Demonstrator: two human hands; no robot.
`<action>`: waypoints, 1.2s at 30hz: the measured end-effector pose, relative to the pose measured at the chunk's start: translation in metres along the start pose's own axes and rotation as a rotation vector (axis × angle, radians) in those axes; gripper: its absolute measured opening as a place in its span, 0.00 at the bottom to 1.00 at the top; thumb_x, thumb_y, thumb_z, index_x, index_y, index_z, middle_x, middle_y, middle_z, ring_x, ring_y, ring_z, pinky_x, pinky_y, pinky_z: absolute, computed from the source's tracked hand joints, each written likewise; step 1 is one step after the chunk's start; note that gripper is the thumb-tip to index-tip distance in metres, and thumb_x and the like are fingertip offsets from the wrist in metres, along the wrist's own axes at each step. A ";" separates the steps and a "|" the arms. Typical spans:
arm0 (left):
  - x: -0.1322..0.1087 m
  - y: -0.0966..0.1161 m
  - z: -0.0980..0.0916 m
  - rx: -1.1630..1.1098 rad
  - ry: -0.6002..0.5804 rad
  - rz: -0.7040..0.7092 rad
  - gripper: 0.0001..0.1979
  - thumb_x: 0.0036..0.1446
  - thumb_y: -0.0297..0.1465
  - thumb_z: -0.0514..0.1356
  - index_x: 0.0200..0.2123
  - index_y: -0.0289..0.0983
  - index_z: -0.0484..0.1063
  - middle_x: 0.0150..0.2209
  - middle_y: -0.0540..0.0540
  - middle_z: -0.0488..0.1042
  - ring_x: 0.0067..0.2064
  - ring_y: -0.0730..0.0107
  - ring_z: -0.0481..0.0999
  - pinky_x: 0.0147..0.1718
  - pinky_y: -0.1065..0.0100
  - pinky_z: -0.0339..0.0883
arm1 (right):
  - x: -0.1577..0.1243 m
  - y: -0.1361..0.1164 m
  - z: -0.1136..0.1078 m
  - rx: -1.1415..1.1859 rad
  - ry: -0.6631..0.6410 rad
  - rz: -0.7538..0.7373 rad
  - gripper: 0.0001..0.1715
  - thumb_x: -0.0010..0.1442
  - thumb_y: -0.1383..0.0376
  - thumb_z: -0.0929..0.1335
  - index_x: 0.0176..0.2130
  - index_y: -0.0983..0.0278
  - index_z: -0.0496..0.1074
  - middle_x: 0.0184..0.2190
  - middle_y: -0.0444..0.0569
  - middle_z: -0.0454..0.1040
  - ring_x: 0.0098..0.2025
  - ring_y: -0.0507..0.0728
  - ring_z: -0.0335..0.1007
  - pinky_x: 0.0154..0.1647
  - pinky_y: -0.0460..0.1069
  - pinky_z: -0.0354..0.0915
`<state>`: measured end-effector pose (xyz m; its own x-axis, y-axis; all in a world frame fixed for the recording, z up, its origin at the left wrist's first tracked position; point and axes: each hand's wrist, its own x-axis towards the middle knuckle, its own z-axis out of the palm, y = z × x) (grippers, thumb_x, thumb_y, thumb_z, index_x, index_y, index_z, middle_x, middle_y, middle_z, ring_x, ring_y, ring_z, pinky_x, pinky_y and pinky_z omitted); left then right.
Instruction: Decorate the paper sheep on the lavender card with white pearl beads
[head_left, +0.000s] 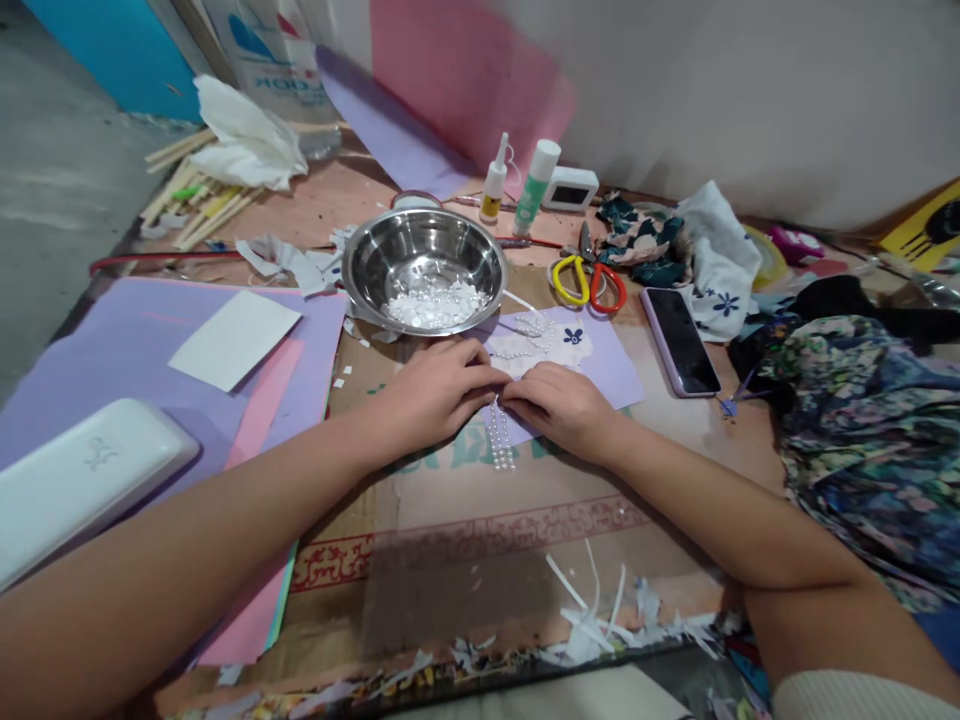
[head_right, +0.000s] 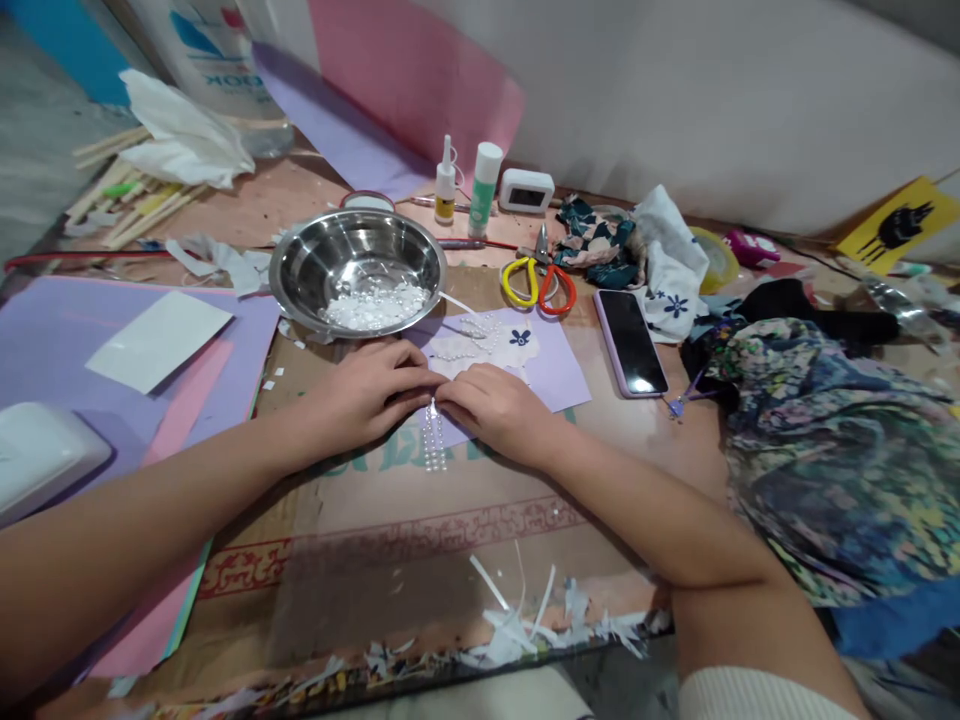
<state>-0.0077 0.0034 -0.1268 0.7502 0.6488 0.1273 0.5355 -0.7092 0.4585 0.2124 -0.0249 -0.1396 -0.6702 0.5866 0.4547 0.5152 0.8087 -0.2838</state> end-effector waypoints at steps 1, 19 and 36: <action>0.000 0.000 0.001 -0.008 0.008 0.002 0.13 0.67 0.33 0.55 0.51 0.42 0.77 0.43 0.43 0.72 0.45 0.58 0.71 0.44 0.58 0.62 | 0.000 0.000 0.000 -0.008 -0.008 -0.009 0.12 0.72 0.66 0.62 0.39 0.64 0.72 0.31 0.49 0.76 0.33 0.54 0.68 0.34 0.49 0.63; 0.002 0.003 0.003 0.018 -0.030 -0.043 0.12 0.67 0.32 0.55 0.50 0.38 0.75 0.46 0.42 0.73 0.48 0.56 0.72 0.46 0.57 0.61 | 0.001 -0.003 -0.006 -0.115 -0.121 -0.091 0.14 0.72 0.70 0.59 0.42 0.67 0.72 0.31 0.51 0.75 0.33 0.55 0.64 0.35 0.51 0.61; 0.002 0.004 0.002 0.009 -0.029 -0.046 0.12 0.67 0.32 0.55 0.49 0.38 0.75 0.45 0.43 0.73 0.47 0.57 0.72 0.47 0.57 0.61 | 0.002 -0.006 -0.011 -0.148 -0.135 -0.144 0.17 0.73 0.70 0.58 0.41 0.69 0.73 0.29 0.50 0.73 0.31 0.55 0.61 0.34 0.50 0.60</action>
<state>-0.0032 0.0014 -0.1266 0.7354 0.6728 0.0810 0.5731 -0.6813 0.4554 0.2141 -0.0288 -0.1280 -0.8027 0.4739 0.3621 0.4748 0.8752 -0.0929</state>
